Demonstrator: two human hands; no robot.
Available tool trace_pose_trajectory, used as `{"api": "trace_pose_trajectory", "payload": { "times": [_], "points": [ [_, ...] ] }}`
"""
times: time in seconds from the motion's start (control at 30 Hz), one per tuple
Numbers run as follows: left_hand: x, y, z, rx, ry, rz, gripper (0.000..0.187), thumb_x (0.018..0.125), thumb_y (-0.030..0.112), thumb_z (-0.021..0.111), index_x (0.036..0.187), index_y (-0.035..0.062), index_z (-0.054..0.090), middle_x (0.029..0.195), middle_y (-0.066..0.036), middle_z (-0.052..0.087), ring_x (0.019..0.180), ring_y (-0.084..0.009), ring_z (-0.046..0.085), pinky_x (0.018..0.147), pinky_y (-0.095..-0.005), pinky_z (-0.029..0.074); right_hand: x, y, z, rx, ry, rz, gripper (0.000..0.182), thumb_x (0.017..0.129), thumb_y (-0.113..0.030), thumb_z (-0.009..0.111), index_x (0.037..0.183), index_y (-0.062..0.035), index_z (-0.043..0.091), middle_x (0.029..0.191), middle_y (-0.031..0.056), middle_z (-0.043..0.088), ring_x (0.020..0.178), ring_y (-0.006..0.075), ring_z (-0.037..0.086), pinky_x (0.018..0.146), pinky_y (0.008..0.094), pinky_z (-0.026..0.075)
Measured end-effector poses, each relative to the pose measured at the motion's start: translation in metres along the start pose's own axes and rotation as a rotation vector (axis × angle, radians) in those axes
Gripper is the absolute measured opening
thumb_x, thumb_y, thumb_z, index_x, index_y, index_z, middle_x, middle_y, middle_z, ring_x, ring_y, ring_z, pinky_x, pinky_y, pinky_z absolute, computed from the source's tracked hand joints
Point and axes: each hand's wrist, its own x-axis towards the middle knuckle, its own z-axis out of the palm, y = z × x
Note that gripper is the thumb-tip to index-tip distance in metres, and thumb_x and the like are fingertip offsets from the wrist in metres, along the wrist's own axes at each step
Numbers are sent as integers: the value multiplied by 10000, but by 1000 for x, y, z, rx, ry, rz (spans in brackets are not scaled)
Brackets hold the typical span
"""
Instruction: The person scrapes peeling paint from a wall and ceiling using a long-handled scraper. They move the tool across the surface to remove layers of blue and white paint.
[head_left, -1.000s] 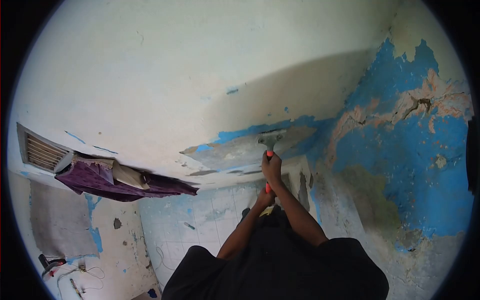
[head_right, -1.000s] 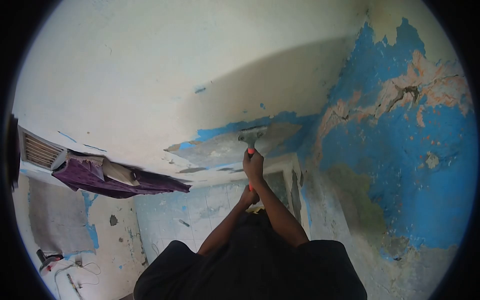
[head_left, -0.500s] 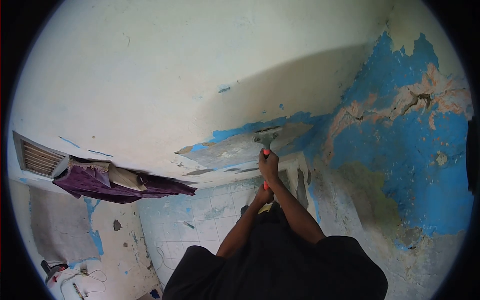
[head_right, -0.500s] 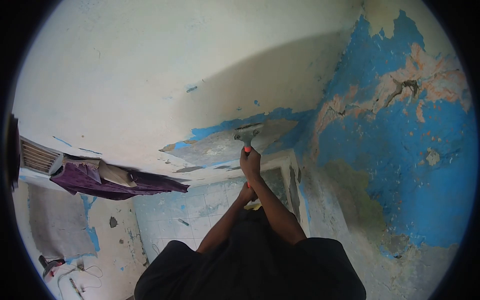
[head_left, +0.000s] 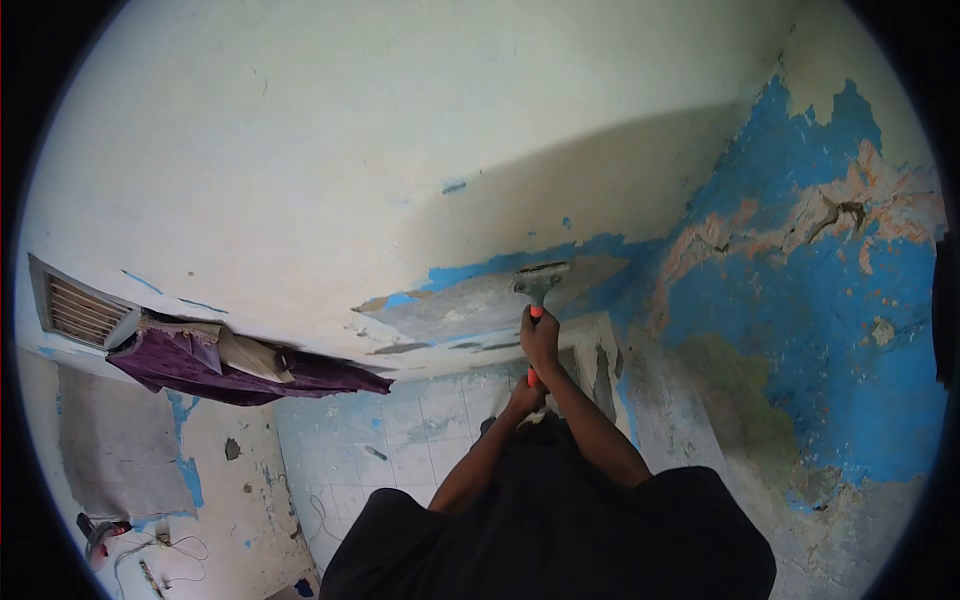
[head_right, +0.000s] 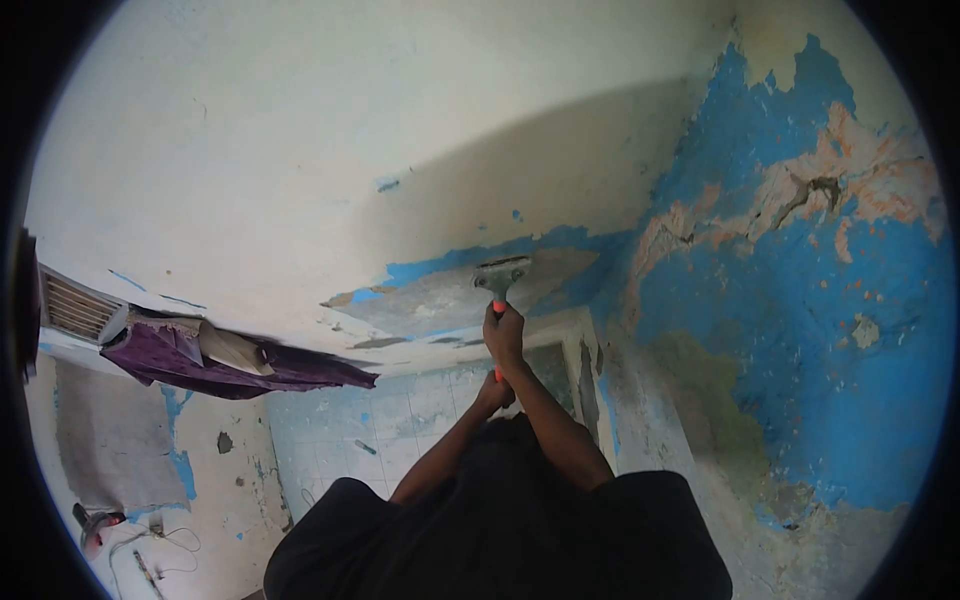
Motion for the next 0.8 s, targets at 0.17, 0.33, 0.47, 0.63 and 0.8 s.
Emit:
{"api": "trace_pose_trajectory", "payload": {
  "times": [0.17, 0.33, 0.47, 0.63, 0.8],
  "points": [
    [-1, -1, 8, 92, 11, 58, 216, 734, 226, 576, 707, 12, 561, 543, -57, 522, 441, -149, 489, 419, -295, 366, -4, -20, -14, -54, 19, -16, 270, 859, -162, 535, 686, 45, 523, 559, 182, 519, 531, 305, 543, 530, 379, 399],
    [9, -8, -4, 105, -3, 2, 189, 713, 192, 551, 682, 6, 552, 536, -73, 513, 425, -155, 482, 398, -299, 358, 0, 13, -6, -28, 54, 41, 278, 859, -169, 544, 671, 34, 514, 560, 164, 531, 537, 309, 546, 524, 381, 395],
    [10, 0, 5, 45, -34, 75, 201, 743, 198, 571, 677, 12, 540, 530, -68, 513, 413, -136, 472, 377, -289, 333, 7, -11, -13, -14, -13, 74, 234, 853, -143, 537, 719, 49, 531, 574, 212, 536, 611, 372, 594, 530, 401, 416],
    [-1, -2, 3, -49, -49, 6, 181, 760, 179, 594, 705, 17, 533, 527, -42, 507, 413, -120, 463, 380, -284, 323, -5, -4, -5, -45, 28, 16, 264, 863, -136, 527, 666, 39, 509, 534, 165, 517, 498, 278, 542, 504, 366, 388],
    [-8, 1, -1, -105, -34, 32, 178, 750, 176, 603, 722, 13, 539, 554, -43, 522, 429, -119, 470, 385, -286, 325, -3, -10, -3, -7, -4, 47, 275, 864, -144, 526, 665, 45, 509, 529, 173, 508, 498, 294, 549, 503, 368, 392]
  ]
}}
